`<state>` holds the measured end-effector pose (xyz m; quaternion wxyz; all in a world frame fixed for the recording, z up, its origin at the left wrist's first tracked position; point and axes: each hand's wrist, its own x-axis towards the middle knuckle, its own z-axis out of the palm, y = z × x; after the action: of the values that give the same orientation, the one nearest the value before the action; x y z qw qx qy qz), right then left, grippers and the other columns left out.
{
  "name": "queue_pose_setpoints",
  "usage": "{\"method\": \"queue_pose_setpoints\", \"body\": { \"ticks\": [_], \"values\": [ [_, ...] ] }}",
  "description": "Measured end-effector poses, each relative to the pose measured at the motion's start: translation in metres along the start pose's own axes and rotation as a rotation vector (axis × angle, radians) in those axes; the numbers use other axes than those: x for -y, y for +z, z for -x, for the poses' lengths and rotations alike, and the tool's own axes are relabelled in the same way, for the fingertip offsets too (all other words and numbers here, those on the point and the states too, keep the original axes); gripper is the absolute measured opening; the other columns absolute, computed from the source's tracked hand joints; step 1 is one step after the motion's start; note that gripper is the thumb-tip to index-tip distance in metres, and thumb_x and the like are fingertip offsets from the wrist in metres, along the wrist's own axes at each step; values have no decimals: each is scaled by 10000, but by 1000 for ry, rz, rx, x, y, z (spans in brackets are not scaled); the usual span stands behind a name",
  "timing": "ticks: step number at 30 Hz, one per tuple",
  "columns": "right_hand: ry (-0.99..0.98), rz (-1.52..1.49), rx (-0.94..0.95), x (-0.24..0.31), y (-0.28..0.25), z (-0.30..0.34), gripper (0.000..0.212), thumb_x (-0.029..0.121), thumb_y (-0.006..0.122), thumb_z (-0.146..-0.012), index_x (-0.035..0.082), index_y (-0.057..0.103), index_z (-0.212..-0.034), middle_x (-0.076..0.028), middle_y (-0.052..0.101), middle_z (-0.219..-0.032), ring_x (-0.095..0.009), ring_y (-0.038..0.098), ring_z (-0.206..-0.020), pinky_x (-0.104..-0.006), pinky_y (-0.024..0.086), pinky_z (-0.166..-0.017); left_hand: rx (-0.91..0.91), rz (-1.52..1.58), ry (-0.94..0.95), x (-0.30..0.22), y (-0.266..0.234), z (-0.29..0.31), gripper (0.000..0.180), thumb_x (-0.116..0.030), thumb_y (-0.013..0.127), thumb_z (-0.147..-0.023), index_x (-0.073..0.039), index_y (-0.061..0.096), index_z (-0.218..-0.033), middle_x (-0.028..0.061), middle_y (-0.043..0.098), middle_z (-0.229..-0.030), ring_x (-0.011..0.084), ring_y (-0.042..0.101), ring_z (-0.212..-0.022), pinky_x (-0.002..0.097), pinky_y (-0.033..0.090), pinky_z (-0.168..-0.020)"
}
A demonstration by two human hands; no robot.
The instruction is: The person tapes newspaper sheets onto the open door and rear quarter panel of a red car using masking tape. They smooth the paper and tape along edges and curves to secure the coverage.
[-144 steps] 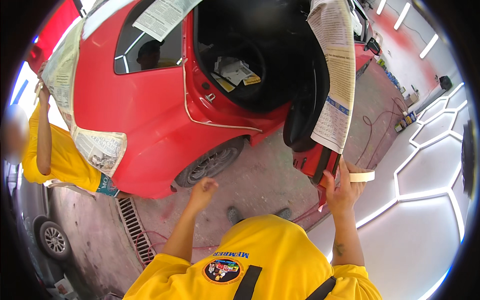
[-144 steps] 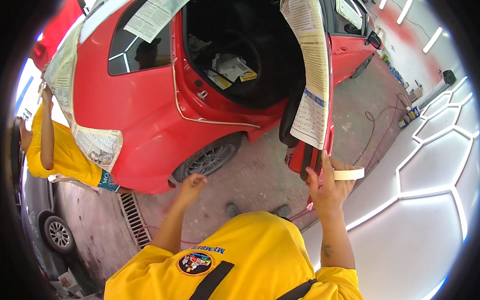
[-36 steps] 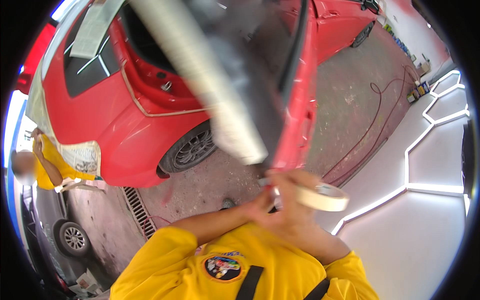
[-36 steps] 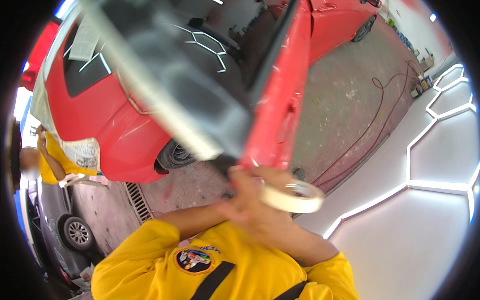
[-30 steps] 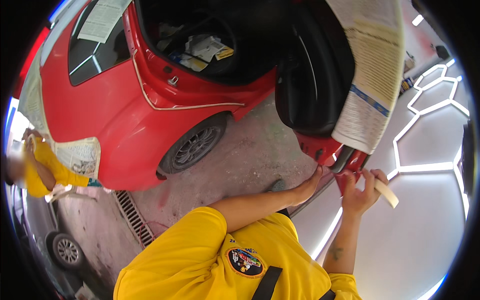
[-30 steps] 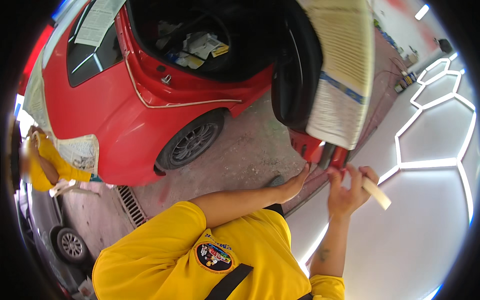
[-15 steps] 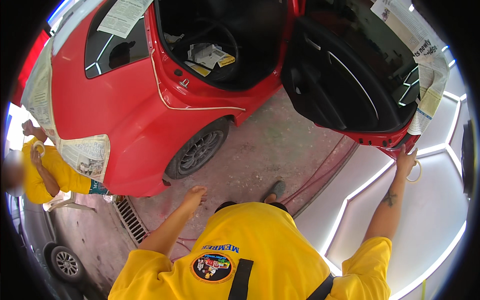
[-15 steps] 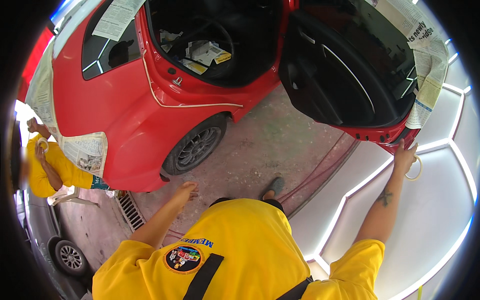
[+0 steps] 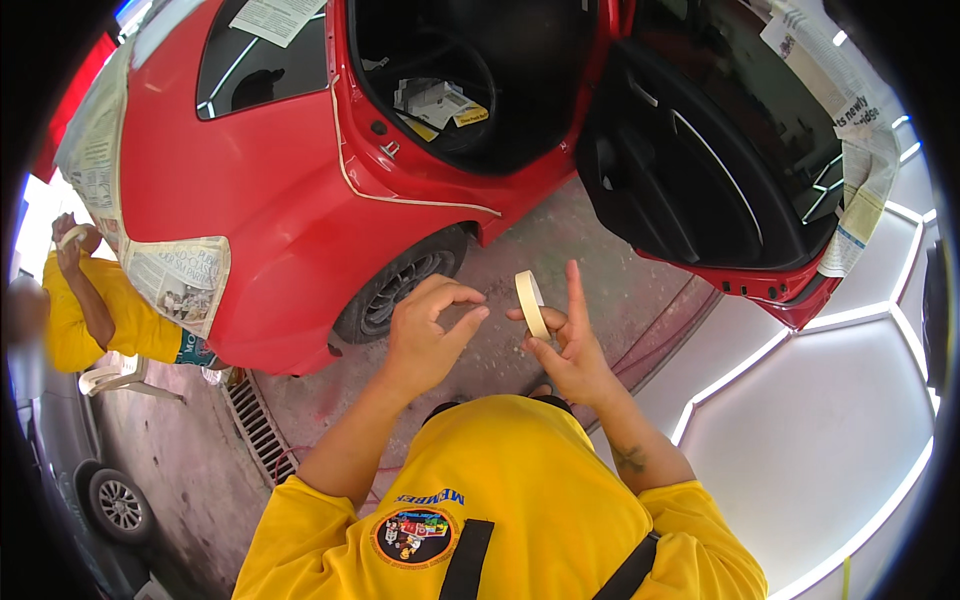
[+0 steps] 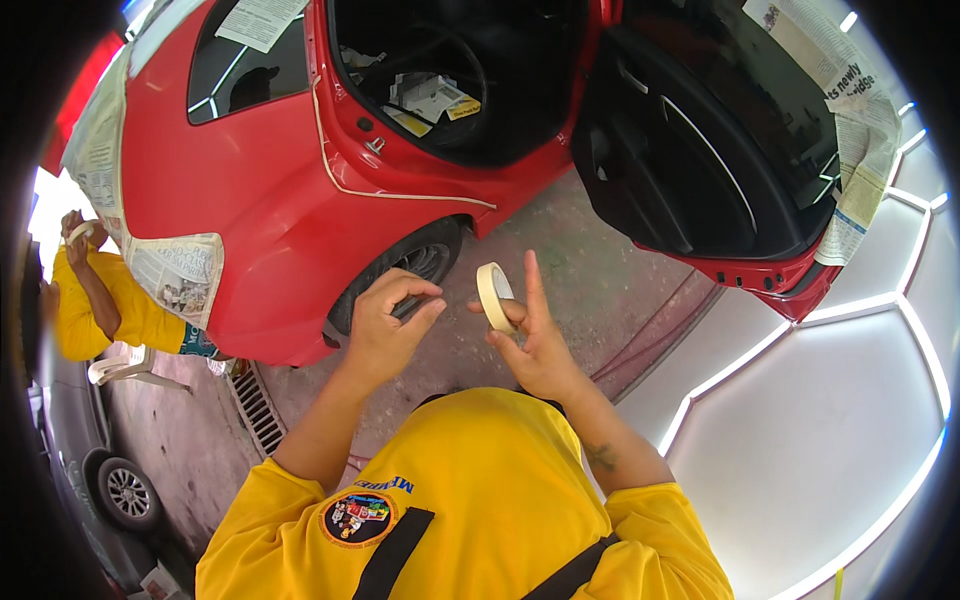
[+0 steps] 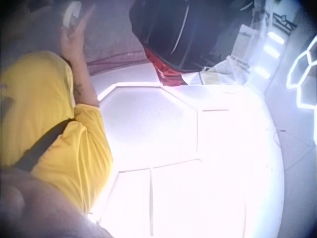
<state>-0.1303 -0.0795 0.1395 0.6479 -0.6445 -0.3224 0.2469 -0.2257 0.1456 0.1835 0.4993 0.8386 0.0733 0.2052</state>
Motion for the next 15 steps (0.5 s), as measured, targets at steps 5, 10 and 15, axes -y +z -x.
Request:
{"method": "queue_pose_setpoints", "body": {
  "ticks": [5,10,15],
  "values": [
    [-106,263,85,4,-1,-2,1079,-46,624,-989,102,-147,-1729,-171,747,-1363,-321,666,-1354,-429,411,-1197,55,-117,224,-7,3,-4,340,-106,888,-827,-29,749,-1127,118,716,-1134,299,698,-1056,385,551,-917],
    [-177,390,79,12,3,-4,1066,-41,630,-986,113,-111,-1737,-206,741,-1352,-397,679,-1315,-436,457,-1168,139,-151,153,-17,21,-3,516,-124,912,-790,-40,686,-1246,137,676,-1246,310,675,-1128,397,543,-957],
    [-61,470,61,7,0,-2,1035,-3,636,-989,117,-62,-1743,-235,725,-1353,-478,674,-1240,-473,540,-1039,218,-8,32,-1,36,-8,537,-111,915,-782,-34,663,-1249,129,653,-1267,298,658,-1160,398,531,-1008]
  ]
}}
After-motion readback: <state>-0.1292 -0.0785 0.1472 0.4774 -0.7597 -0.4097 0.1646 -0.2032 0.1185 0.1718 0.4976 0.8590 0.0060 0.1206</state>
